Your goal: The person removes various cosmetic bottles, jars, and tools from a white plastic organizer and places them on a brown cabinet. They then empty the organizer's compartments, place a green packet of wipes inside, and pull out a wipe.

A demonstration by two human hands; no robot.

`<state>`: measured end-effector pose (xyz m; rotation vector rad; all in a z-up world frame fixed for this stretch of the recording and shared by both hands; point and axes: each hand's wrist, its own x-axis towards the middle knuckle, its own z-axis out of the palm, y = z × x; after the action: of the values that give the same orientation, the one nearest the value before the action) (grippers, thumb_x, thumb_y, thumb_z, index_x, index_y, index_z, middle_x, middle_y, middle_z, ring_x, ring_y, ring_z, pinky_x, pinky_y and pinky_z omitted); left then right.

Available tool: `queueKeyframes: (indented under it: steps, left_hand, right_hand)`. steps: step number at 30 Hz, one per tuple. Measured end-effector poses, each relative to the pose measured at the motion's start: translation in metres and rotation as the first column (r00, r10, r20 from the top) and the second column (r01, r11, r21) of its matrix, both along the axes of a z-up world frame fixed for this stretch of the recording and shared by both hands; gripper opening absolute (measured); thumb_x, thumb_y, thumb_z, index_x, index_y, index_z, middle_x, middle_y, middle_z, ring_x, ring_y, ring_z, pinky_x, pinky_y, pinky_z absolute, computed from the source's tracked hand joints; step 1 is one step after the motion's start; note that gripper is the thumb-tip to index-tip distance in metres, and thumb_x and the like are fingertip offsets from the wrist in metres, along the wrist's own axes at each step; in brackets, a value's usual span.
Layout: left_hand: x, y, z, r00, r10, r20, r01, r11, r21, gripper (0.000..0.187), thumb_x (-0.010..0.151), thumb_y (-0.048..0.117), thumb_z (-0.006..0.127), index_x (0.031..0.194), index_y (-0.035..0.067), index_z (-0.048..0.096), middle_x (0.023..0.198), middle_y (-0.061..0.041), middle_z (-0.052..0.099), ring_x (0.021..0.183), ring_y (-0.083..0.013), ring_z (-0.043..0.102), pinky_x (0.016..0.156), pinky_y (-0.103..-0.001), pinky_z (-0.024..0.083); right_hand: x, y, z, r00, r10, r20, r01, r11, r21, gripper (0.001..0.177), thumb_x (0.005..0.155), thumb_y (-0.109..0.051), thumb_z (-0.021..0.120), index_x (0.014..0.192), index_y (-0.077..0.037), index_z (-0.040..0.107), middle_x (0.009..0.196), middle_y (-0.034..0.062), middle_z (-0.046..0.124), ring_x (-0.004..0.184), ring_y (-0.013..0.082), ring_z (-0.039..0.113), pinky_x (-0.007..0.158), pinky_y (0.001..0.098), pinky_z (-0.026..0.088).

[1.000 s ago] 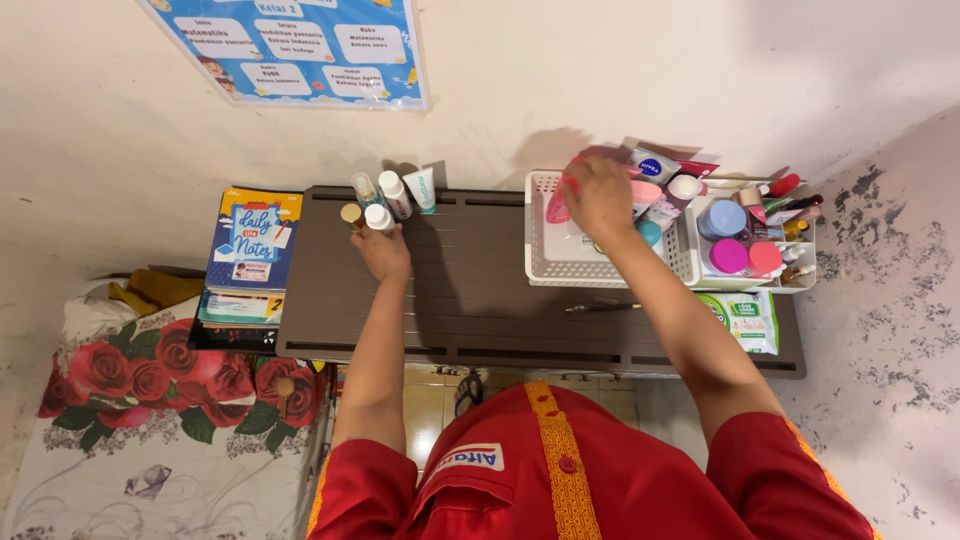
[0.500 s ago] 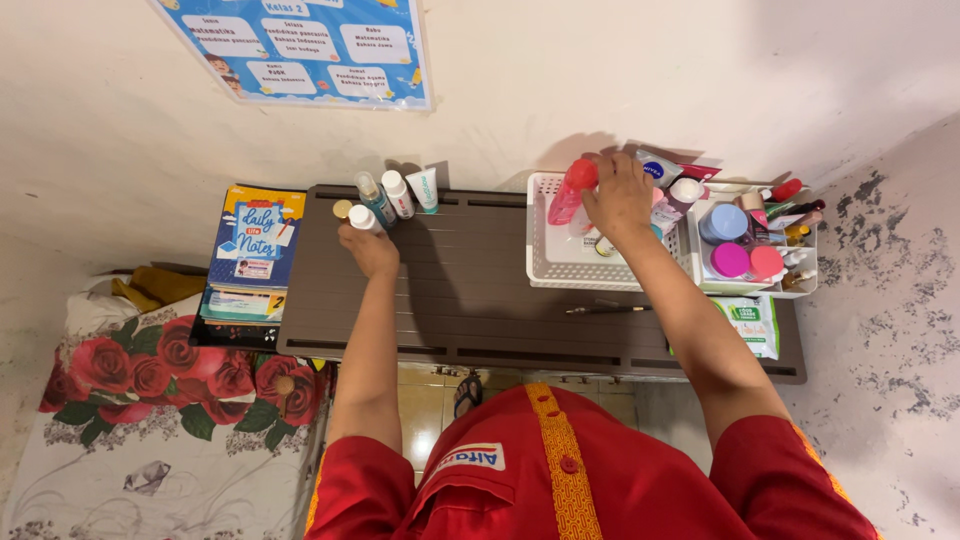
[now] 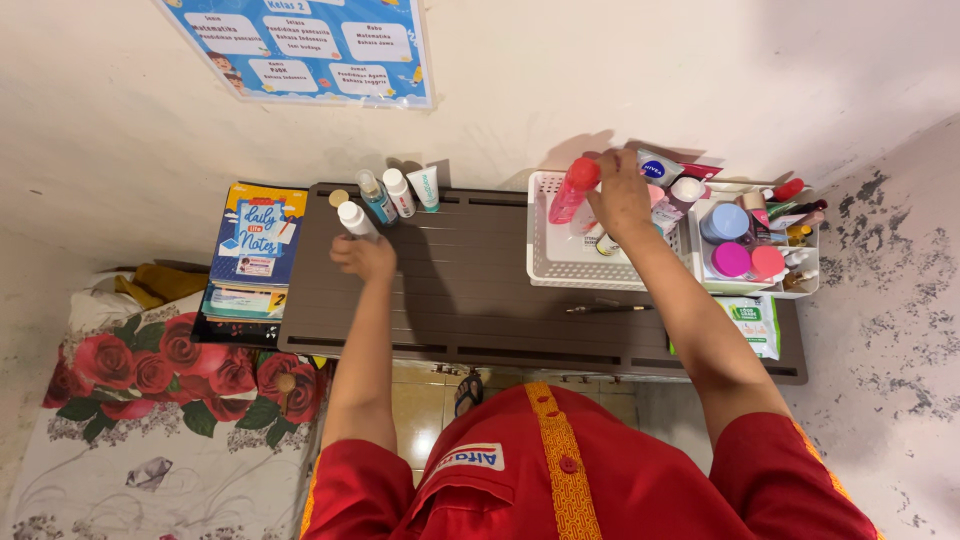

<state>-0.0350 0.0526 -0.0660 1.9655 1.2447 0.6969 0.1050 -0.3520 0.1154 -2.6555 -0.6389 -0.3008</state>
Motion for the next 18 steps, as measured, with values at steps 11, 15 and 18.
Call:
queueKeyframes:
  steps: [11,15,18]
  left_hand:
    - [0.008,-0.106,0.076,0.796,-0.601,0.070,0.502,0.720,0.479,0.046,0.087,0.019,0.074,0.125,0.010,0.051,0.127,-0.013,0.049,0.129,-0.0365,0.043,0.107,-0.057,0.029]
    - [0.020,-0.148,0.107,0.669,-0.734,0.117,0.583,0.616,0.529,0.047,0.086,0.017,0.076,0.127,0.013,0.054,0.130,-0.015,0.046,0.128,-0.0360,0.043,0.109,-0.056,0.030]
    - [0.022,-0.170,0.116,0.646,-0.743,0.172,0.606,0.637,0.476,0.047,0.084,0.015,0.076,0.126,0.013,0.056,0.129,-0.015,0.047,0.128,-0.0368,0.043,0.106,-0.054,0.031]
  right_hand:
    - [-0.005,0.002,0.006,0.984,0.034,-0.175,0.004,0.977,0.212,0.048,0.085,0.000,0.074,0.129,-0.005,0.055,0.121,0.0223,0.066,0.115,0.0401,0.063,0.095,0.0473,0.051]
    - [0.002,-0.007,-0.002,0.983,0.172,0.068,-0.170,0.985,-0.028,0.046,0.075,-0.001,0.079,0.116,-0.006,0.059,0.120,0.0208,0.067,0.117,0.0404,0.061,0.097,0.0490,0.050]
    - [-0.001,-0.008,-0.006,0.994,0.111,-0.023,-0.112,0.989,-0.098,0.053,0.073,-0.007,0.083,0.117,-0.002,0.055,0.117,0.0246,0.064,0.114,0.0427,0.059,0.091,0.0492,0.051]
